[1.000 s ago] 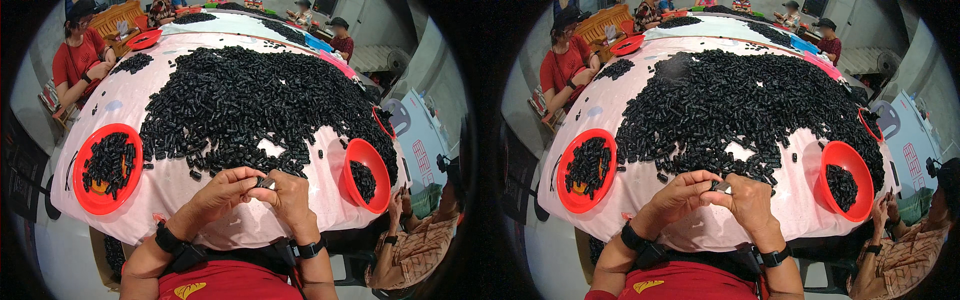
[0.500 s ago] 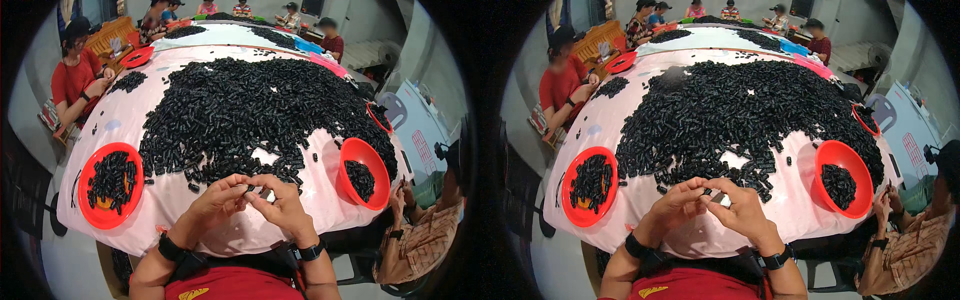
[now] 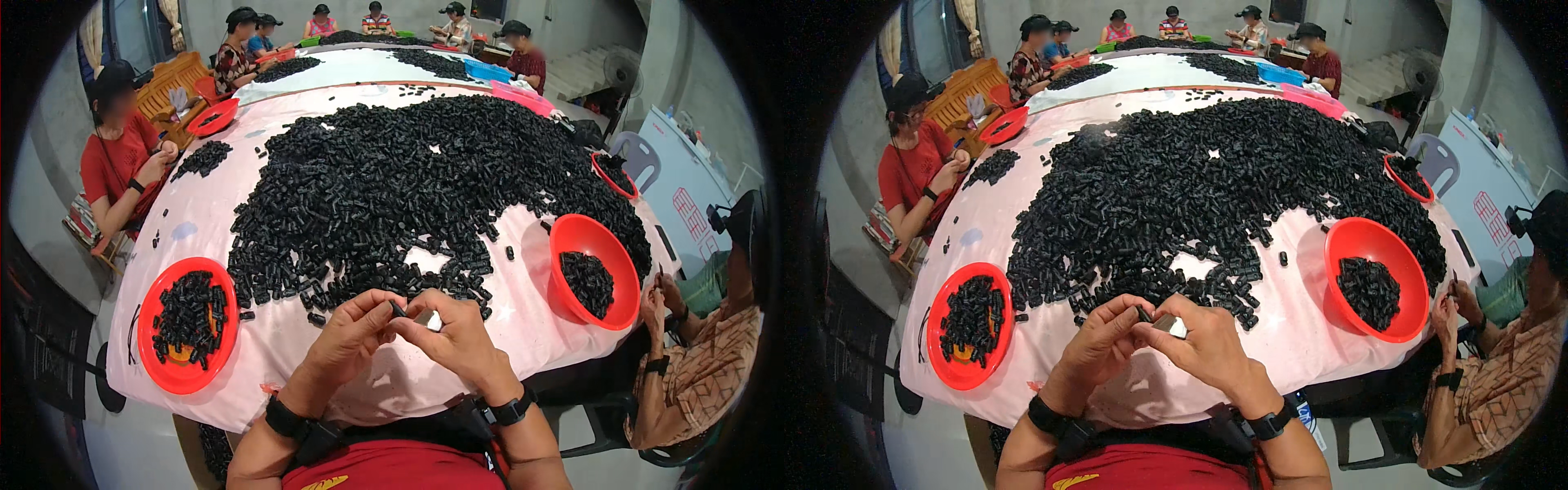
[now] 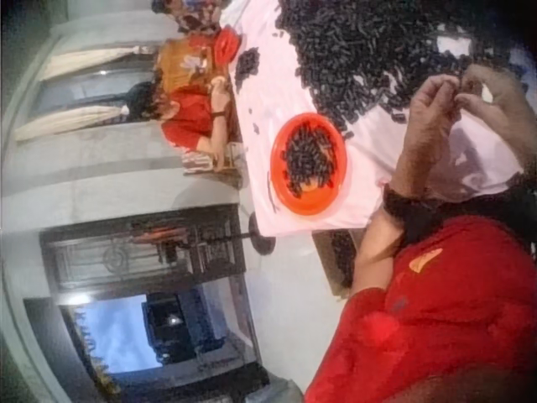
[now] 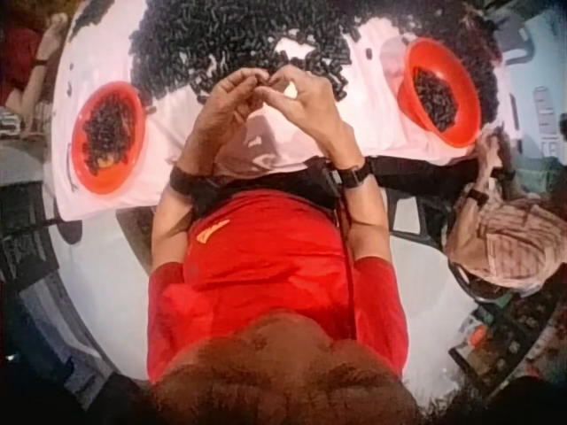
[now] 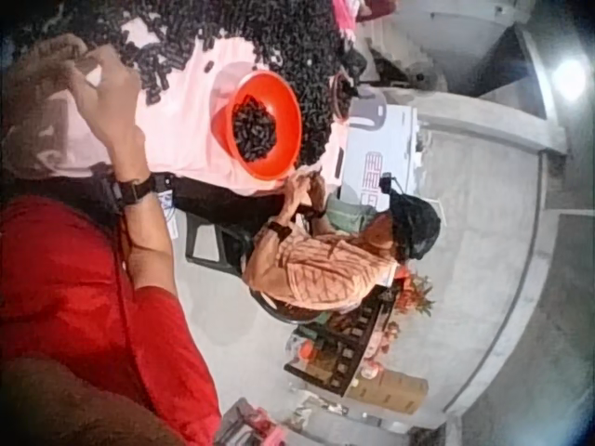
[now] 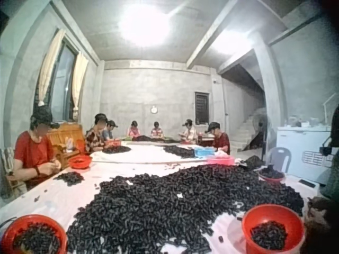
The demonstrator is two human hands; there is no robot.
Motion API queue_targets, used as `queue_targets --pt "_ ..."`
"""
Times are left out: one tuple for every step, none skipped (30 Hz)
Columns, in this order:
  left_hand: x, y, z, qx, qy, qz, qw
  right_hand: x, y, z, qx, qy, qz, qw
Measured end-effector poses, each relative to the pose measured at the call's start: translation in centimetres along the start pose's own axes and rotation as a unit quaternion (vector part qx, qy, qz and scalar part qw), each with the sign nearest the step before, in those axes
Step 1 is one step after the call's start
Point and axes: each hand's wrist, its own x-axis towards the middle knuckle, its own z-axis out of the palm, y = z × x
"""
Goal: Inspecting and sorting small black shoe components on a large production table.
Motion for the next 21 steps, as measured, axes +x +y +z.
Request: queue_targets --pt "-0.04 0.03 0.04 -0.001 0.000 -0.002 1.000 0.00 0.22 -0.09 -0.029 -0.024 0.003 0.999" --pt "-0.09 0.11 0.05 -0.005 -0.002 -0.006 1.000 -0.02 0.29 -0.14 -0.030 -0.024 0.005 0.999" --pt "-0.15 0.11 0.07 -0.008 -0.002 -0.008 1.000 -0.02 0.37 -0.21 -0.057 -0.042 0.015 0.997" --pt "-0.18 0.07 -0.02 -0.009 0.000 -0.008 1.000 -0.02 0.45 -0.27 -0.085 -0.061 0.024 0.994" --pt "-0.20 0.03 -0.15 -0.001 -0.011 -0.015 1.000 -0.04 0.57 -0.32 -0.084 -0.063 0.025 0.994" --pt "-0.30 0.10 -0.36 0.008 -0.022 -0.024 0.999 -0.04 0.66 -0.11 -0.097 -0.051 0.008 0.994" --pt "-0.28 0.07 -0.19 0.008 -0.020 -0.026 0.999 -0.03 0.71 0.06 -0.110 -0.038 -0.009 0.993" --pt "-0.15 -0.04 0.25 0.009 -0.018 -0.025 0.999 0.01 0.59 -0.04 -0.108 -0.039 -0.007 0.993" --pt "-0.05 -0.12 0.51 0.009 -0.016 -0.023 1.000 0.09 0.40 -0.35 -0.125 -0.044 -0.006 0.991" --pt "0.06 -0.21 0.34 0.015 -0.017 -0.024 0.999 0.10 0.31 -0.42 -0.143 -0.049 -0.006 0.989" --pt "-0.08 -0.11 0.21 0.015 -0.015 -0.025 0.999 0.07 0.42 -0.15 -0.141 -0.050 -0.005 0.989" --pt "-0.15 -0.04 0.33 0.028 -0.011 -0.023 0.999 0.04 0.54 -0.12 -0.139 -0.039 -0.007 0.990" --pt "-0.19 -0.01 0.43 0.041 -0.007 -0.021 0.999 0.01 0.60 -0.14 -0.137 -0.029 -0.010 0.990" --pt "-0.19 -0.03 0.50 0.040 -0.006 -0.021 0.999 -0.01 0.52 -0.25 -0.138 -0.030 -0.010 0.990" --pt "-0.19 -0.03 0.44 0.035 -0.008 -0.024 0.999 0.01 0.44 -0.25 -0.144 -0.031 -0.012 0.989" --pt "-0.19 -0.02 0.38 0.029 -0.010 -0.028 0.999 0.05 0.41 -0.23 -0.151 -0.031 -0.014 0.988" --pt "-0.14 -0.03 0.36 0.028 -0.009 -0.028 0.999 0.07 0.56 -0.18 -0.151 -0.033 -0.014 0.988" --pt "-0.12 -0.13 0.40 0.022 -0.018 -0.022 0.999 -0.02 0.81 -0.13 -0.143 -0.031 -0.016 0.989" --pt "-0.11 -0.18 0.41 0.017 -0.026 -0.017 0.999 -0.08 0.97 -0.07 -0.135 -0.030 -0.017 0.990" --pt "-0.14 -0.10 0.41 0.015 -0.025 -0.017 0.999 -0.09 1.02 -0.01 -0.135 -0.032 -0.016 0.990" --pt "-0.13 0.06 0.50 0.017 -0.024 -0.017 0.999 0.00 1.06 -0.02 -0.139 -0.030 -0.019 0.990"
